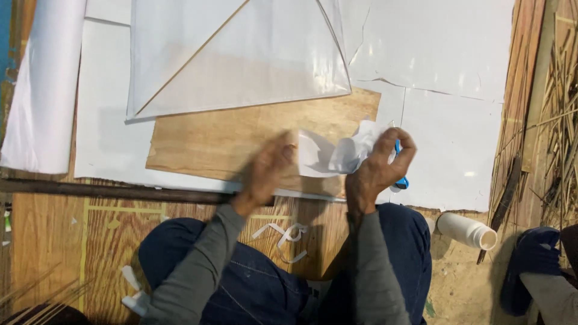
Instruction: The person assembles a kite by attaching white paper to a wooden frame. They smooth the paper, fold edges over the frame, and secure the paper with adhesive tape while sitting on the floor.
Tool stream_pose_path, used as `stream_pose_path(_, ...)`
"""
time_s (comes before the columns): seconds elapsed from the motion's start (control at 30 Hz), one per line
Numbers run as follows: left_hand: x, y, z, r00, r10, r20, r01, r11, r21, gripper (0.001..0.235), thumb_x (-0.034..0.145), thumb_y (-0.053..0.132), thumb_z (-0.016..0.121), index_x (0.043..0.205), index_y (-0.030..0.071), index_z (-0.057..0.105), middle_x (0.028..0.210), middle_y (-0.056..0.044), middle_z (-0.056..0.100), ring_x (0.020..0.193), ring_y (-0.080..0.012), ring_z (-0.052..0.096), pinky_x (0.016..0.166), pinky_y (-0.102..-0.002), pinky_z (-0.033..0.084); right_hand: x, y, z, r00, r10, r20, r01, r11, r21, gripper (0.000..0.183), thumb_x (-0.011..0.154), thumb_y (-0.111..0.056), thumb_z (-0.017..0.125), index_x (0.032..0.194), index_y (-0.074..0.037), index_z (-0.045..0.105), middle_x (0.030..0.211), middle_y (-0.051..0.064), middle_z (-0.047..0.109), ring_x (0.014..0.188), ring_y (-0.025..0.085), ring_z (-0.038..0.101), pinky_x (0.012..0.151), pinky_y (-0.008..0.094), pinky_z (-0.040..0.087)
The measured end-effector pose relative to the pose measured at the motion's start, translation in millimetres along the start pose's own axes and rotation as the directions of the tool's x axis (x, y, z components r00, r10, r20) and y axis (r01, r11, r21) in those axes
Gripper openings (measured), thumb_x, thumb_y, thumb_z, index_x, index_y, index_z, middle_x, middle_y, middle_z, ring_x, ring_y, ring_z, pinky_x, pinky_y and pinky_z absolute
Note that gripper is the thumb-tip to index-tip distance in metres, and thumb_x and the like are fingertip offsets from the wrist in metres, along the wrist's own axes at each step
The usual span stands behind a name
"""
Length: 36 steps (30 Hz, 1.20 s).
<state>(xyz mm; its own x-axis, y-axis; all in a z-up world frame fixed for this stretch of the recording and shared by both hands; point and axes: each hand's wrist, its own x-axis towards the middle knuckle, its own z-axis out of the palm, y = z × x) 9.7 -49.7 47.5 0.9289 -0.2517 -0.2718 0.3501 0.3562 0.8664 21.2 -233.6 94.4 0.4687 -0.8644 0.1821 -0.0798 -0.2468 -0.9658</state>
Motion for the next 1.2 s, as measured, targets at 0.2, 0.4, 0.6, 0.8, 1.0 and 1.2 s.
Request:
stream_pose_path(0.2, 10.2, -9.6, 15.2, 0.966, -0.204, -0.156, 0.210, 0.977, 0.023, 0.052, 0.095, 0.044, 0.067, 0.131, 0.007, 0.064, 0.118, -0.014, 0.070, 0.112, -0.0237, 0.067, 0.098, -0.039, 0.054, -98.2, 11.2, 14.5, 0.808, -0.029, 0.588, 0.219, 0.942, -0.254, 0.034, 0.109, -0.034, 0.050, 0.090, -0.007, 0.057, 0.085, 0.012, 0.052, 0.089, 0.034, 0.054, 0.091, 0.047, 0.041)
stream_pose_path(0.4, 14.3, -16.9, 17.1, 0.828, -0.429, -0.362, 0.459, 0.889, -0.003, 0.048, 0.086, 0.051, 0.071, 0.106, 0.009, 0.082, 0.097, -0.012, 0.079, 0.097, -0.0256, 0.075, 0.087, -0.037, 0.057, -143.8, -40.2, -31.7, 0.590, -0.047, 0.806, 0.386, 0.893, -0.231, 0.040, 0.111, -0.024, 0.035, 0.143, -0.006, 0.053, 0.161, 0.019, 0.037, 0.157, 0.042, 0.011, 0.122, 0.062, -0.003)
stream_pose_path(0.6, -8.2, 2.9, 35.6, 0.839, -0.536, -0.096, 0.479, 0.810, -0.340, 0.050, 0.087, 0.020, 0.067, 0.133, 0.001, 0.072, 0.110, -0.022, 0.075, 0.092, -0.0258, 0.073, 0.078, -0.041, 0.060, -104.9, -38.4, -55.3, 0.734, -0.100, 0.672, 0.262, 0.954, -0.144, 0.024, 0.094, -0.027, 0.076, 0.094, -0.008, 0.060, 0.148, 0.024, 0.055, 0.150, 0.048, 0.028, 0.121, 0.069, 0.016)
stream_pose_path(0.8, -19.9, 33.9, 29.3, 0.893, -0.255, 0.371, 0.375, 0.877, -0.299, 0.110, 0.088, 0.086, 0.042, 0.169, 0.030, -0.007, 0.173, -0.025, 0.001, 0.155, -0.0341, 0.022, 0.123, -0.045, 0.027, -100.9, 7.7, -60.8, 0.510, -0.240, 0.826, 0.523, 0.849, -0.077, 0.060, 0.100, -0.016, 0.065, 0.156, -0.008, 0.044, 0.158, 0.025, 0.041, 0.144, 0.049, 0.041, 0.113, 0.056, 0.041)
stream_pose_path(1.0, -4.6, 57.1, -1.6, 0.988, -0.081, 0.134, -0.020, 0.782, 0.623, 0.060, 0.099, 0.029, 0.068, 0.156, 0.019, 0.049, 0.116, -0.023, 0.074, 0.107, -0.0454, 0.073, 0.081, -0.053, 0.063, -50.4, 61.7, -72.6, 0.522, -0.344, 0.780, 0.789, 0.541, -0.290, 0.052, 0.102, -0.021, 0.062, 0.147, 0.003, 0.052, 0.138, 0.028, 0.054, 0.120, 0.042, 0.055, 0.107, 0.050, 0.036)
stream_pose_path(1.2, 4.8, 20.7, -52.4, 0.995, -0.087, 0.039, -0.018, 0.239, 0.971, 0.103, 0.085, 0.021, 0.086, 0.164, -0.004, 0.026, 0.116, -0.023, 0.045, 0.099, -0.0397, 0.050, 0.082, -0.047, 0.045, -53.5, 68.6, -66.9, 0.231, -0.136, 0.963, 0.765, 0.638, -0.093, 0.048, 0.097, 0.000, 0.042, 0.145, 0.002, 0.051, 0.147, 0.027, 0.048, 0.126, 0.048, 0.046, 0.107, 0.051, 0.041)
